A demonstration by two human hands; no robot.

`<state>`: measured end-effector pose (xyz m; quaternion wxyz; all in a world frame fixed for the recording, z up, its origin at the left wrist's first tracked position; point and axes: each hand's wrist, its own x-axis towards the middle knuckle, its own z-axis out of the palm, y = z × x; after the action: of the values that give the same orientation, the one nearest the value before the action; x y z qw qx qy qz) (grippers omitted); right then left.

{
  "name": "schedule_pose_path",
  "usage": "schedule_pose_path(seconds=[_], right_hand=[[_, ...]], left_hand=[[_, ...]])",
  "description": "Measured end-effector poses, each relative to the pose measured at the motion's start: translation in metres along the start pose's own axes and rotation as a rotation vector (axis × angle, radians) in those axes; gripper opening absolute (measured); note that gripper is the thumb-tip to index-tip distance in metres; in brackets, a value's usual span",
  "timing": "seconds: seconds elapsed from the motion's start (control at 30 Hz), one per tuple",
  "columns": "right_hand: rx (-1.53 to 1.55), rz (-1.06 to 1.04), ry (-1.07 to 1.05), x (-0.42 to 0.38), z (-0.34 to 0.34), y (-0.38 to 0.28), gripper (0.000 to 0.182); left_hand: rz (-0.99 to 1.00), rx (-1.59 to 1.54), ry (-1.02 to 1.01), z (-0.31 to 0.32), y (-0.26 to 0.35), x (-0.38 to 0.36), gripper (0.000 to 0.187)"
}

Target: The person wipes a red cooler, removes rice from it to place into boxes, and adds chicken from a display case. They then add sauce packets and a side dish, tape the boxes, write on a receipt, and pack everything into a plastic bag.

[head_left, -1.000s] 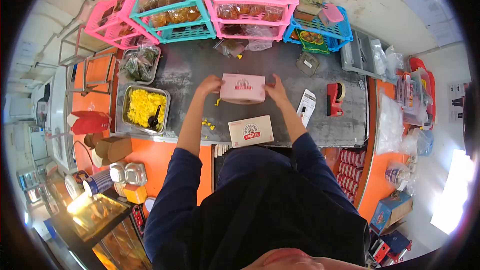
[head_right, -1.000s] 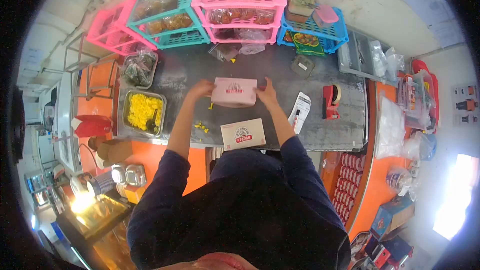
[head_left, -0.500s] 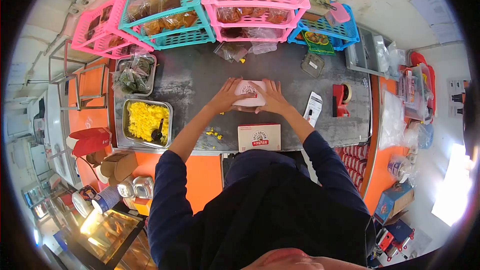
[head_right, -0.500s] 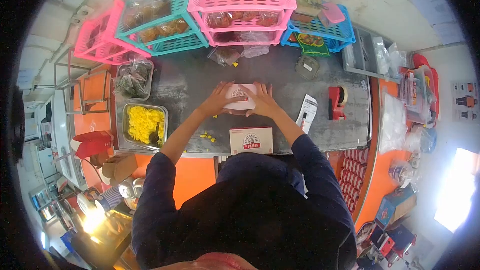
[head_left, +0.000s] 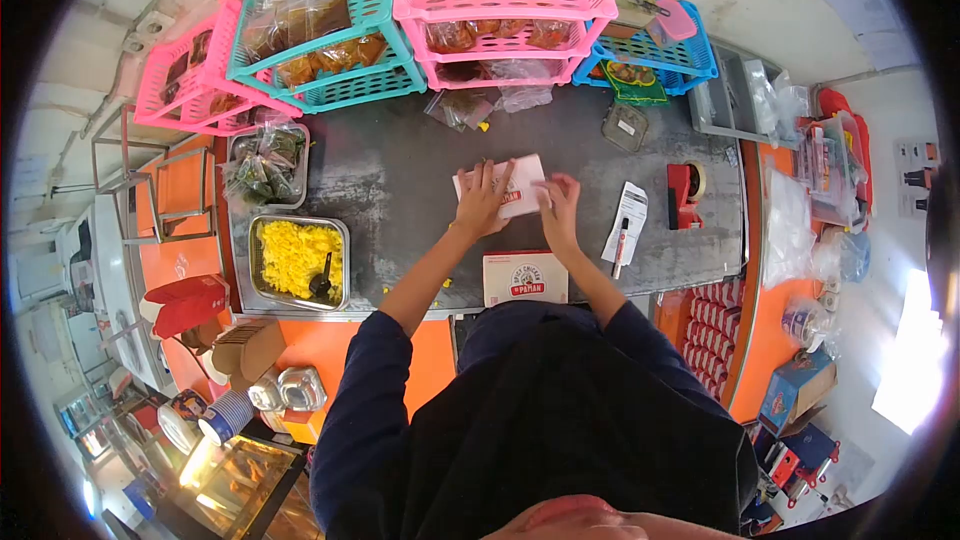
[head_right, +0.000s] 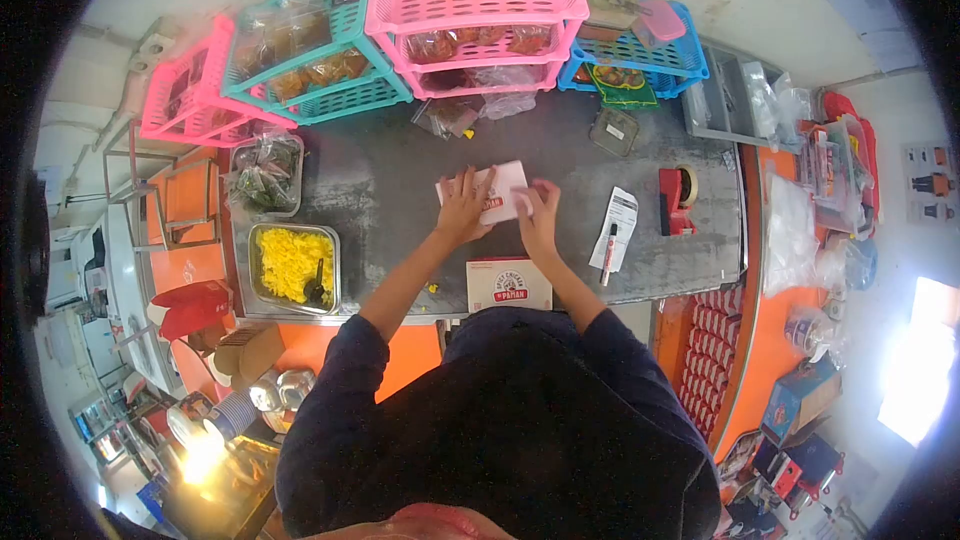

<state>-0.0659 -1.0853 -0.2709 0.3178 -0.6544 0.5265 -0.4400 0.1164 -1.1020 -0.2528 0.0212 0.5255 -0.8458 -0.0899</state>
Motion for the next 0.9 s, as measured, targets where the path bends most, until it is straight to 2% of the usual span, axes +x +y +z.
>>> schedule_pose_path(seconds=[0.07,0.1,0.17,0.33,0.4,0.43,0.47,0.5,0.57,0.67,0.7,0.77,0.8,0.83,0.87,0.9], right_hand=[[0.145,0.393,-0.080,-0.023,-0.005,0.010,0.037],[0.143,0.389,-0.070,-0.026,-0.009,0.006,0.037],[0.183,0.549,-0.320,-0.028,-0.015,-0.001,0.032],[0.214,0.482,-0.173,-0.019,-0.025,-0.013,0.034],[-0.297,0.265,-0.256,-0.020,-0.041,-0.037,0.033],[-0.299,0.267,-0.237,-0.024,-0.046,-0.049,0.033],[-0.200,0.314,-0.134,-0.029,-0.047,-0.063,0.033],[-0.107,0.360,-0.010,-0.033,-0.050,-0.071,0.038],[0.919,0.555,-0.196,-0.038,-0.064,-0.061,0.051],[0.715,0.372,-0.223,-0.055,-0.084,-0.061,0.039],[0.699,0.351,-0.242,-0.061,-0.094,-0.063,0.033],[0.323,0.382,-0.435,-0.069,-0.115,-0.063,0.027],[0.328,0.377,-0.400,-0.075,-0.123,-0.052,0.027],[0.026,0.243,-0.511,-0.087,-0.129,-0.029,0.029],[-0.278,0.108,-0.611,-0.095,-0.141,-0.011,0.032],[-0.111,0.160,-0.531,-0.101,-0.169,0.000,0.025]], left_hand=[[-0.180,-0.099,0.128,-0.004,0.009,0.002,0.096],[-0.171,-0.098,0.133,-0.005,0.013,0.002,0.096],[-0.251,-0.166,0.271,-0.012,0.025,0.002,0.094],[-0.187,-0.120,0.436,-0.054,0.054,-0.014,0.094],[-0.151,-0.071,0.498,-0.071,0.062,-0.021,0.094],[-0.179,0.003,0.494,-0.077,0.067,-0.027,0.091],[-0.194,0.070,0.493,-0.084,0.074,-0.031,0.088],[-0.201,0.008,0.495,-0.099,0.083,-0.038,0.086],[-0.149,-0.124,0.467,-0.128,0.102,-0.048,0.086],[-0.092,-0.412,0.305,-0.122,0.117,-0.068,0.096],[-0.098,-0.351,0.251,-0.127,0.124,-0.076,0.100],[-0.114,-0.240,0.199,-0.124,0.134,-0.089,0.106],[-0.118,-0.192,0.200,-0.110,0.136,-0.093,0.108],[-0.091,-0.178,0.201,-0.087,0.133,-0.102,0.108],[-0.049,-0.151,0.110,-0.061,0.127,-0.110,0.109],[-0.008,-0.122,0.020,-0.047,0.123,-0.114,0.109]])
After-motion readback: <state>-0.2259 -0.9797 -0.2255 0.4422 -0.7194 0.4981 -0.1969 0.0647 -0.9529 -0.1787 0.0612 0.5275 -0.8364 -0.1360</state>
